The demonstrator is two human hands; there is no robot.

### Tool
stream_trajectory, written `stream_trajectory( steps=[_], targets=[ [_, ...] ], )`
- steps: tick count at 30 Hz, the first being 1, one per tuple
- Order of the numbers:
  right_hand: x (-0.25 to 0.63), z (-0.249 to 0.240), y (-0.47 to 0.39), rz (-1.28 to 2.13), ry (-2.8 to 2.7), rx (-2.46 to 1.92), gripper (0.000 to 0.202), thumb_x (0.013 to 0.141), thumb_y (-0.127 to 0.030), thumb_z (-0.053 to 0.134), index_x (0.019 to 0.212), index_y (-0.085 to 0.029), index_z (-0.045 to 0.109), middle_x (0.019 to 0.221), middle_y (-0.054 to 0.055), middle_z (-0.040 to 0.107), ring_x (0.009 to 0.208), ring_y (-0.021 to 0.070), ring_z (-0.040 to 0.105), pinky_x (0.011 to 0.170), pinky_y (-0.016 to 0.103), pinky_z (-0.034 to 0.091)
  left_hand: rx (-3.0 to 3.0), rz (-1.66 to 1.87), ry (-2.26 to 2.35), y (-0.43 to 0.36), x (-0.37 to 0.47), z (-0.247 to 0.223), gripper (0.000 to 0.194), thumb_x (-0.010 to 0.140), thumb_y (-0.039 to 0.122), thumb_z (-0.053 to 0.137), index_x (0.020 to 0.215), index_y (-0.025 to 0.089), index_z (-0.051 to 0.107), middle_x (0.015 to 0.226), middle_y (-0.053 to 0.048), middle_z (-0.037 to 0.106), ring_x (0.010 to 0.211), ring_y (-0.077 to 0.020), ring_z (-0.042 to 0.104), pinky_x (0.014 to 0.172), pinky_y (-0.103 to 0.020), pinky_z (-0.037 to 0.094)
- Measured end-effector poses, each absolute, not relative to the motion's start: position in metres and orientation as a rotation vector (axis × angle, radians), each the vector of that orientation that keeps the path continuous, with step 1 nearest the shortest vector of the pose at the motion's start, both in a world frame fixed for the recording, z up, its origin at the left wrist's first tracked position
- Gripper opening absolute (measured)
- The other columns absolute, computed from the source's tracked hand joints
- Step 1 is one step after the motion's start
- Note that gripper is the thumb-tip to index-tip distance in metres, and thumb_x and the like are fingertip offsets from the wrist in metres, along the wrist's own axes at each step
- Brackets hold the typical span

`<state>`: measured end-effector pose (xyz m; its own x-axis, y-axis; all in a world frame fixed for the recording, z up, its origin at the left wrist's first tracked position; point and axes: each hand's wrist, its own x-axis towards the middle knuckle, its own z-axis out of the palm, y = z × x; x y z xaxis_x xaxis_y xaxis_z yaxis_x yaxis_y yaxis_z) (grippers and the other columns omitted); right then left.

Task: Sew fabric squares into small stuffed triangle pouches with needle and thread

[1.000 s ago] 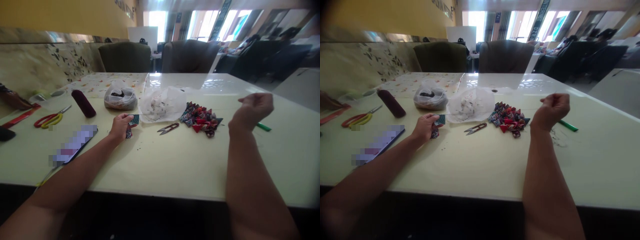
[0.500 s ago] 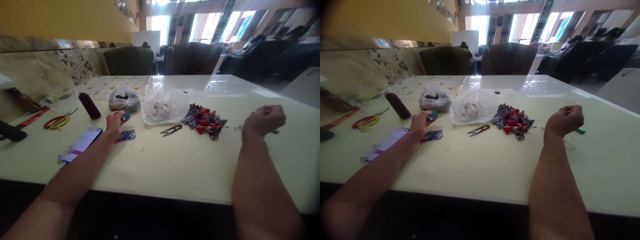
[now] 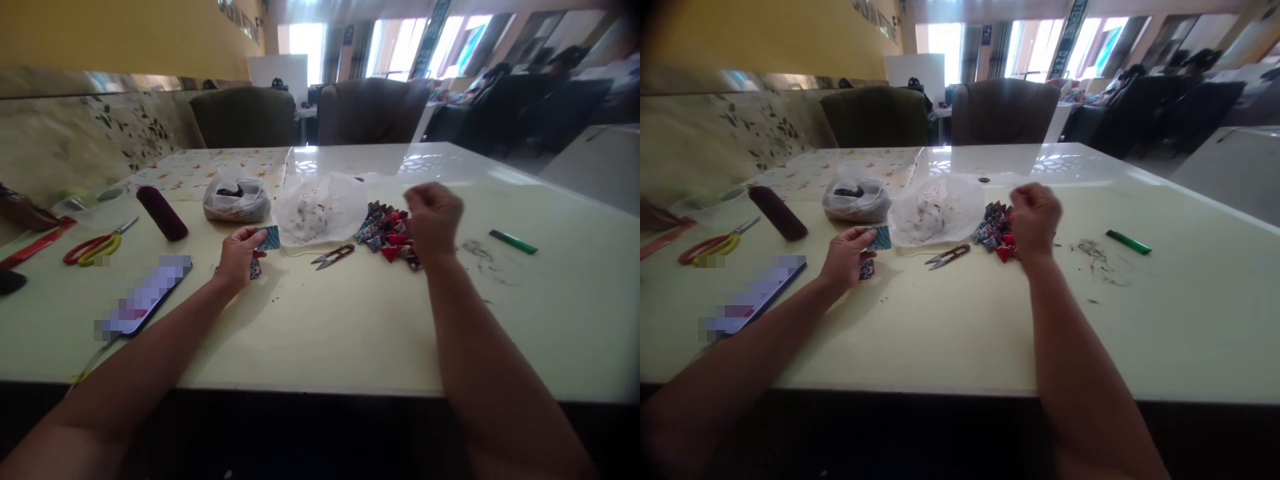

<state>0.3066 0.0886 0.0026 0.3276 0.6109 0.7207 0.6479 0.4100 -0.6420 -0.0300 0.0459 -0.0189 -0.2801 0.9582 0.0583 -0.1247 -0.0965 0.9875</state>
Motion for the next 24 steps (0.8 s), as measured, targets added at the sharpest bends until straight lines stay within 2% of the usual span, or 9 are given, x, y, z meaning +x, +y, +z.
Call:
stream_trajectory(
  steps=[5,9,15,24],
  targets=[
    [0.227,-0.003,0.060,0.215,-1.722,-0.980,0.012,0.087,-0.022,0.058,0.075,-0.019,0.060,0.073,0.002,0.057,0.072,0.0150,0.054,0.071,0.029,0.043,1.084,1.384,1.287,0.031,-0.017,-0.018,0.031,0.061,0.036,0.083,0.081,0.016,0.069,0.071,-0.002,0.068,0.057,-0.0121,0.059,0.047,-0.020,0.043],
    [0.191,-0.008,0.036,0.314,-2.015,-0.929,0.017,0.094,-0.025,0.051,0.078,-0.019,0.056,0.078,0.002,0.058,0.071,0.0142,0.051,0.067,0.026,0.038,1.140,1.345,1.219,0.026,-0.014,-0.020,0.030,0.062,0.036,0.083,0.080,0.015,0.071,0.075,-0.003,0.070,0.063,-0.0129,0.063,0.054,-0.022,0.048],
    [0.178,-0.013,0.024,0.348,-2.136,-0.990,0.016,0.096,-0.023,0.049,0.084,-0.019,0.058,0.081,0.002,0.058,0.071,0.0141,0.052,0.066,0.025,0.034,1.201,1.303,1.200,0.021,-0.009,-0.023,0.025,0.063,0.035,0.083,0.075,0.014,0.074,0.070,-0.003,0.069,0.058,-0.0106,0.056,0.052,-0.022,0.044],
    [0.178,-0.015,0.025,0.288,-2.098,-1.079,0.015,0.093,-0.020,0.054,0.086,-0.018,0.067,0.084,0.004,0.059,0.073,0.0143,0.054,0.065,0.025,0.035,1.210,1.286,1.188,0.019,-0.007,-0.024,0.024,0.064,0.034,0.082,0.078,0.015,0.077,0.072,-0.004,0.070,0.060,-0.0118,0.058,0.054,-0.023,0.045]
  ],
)
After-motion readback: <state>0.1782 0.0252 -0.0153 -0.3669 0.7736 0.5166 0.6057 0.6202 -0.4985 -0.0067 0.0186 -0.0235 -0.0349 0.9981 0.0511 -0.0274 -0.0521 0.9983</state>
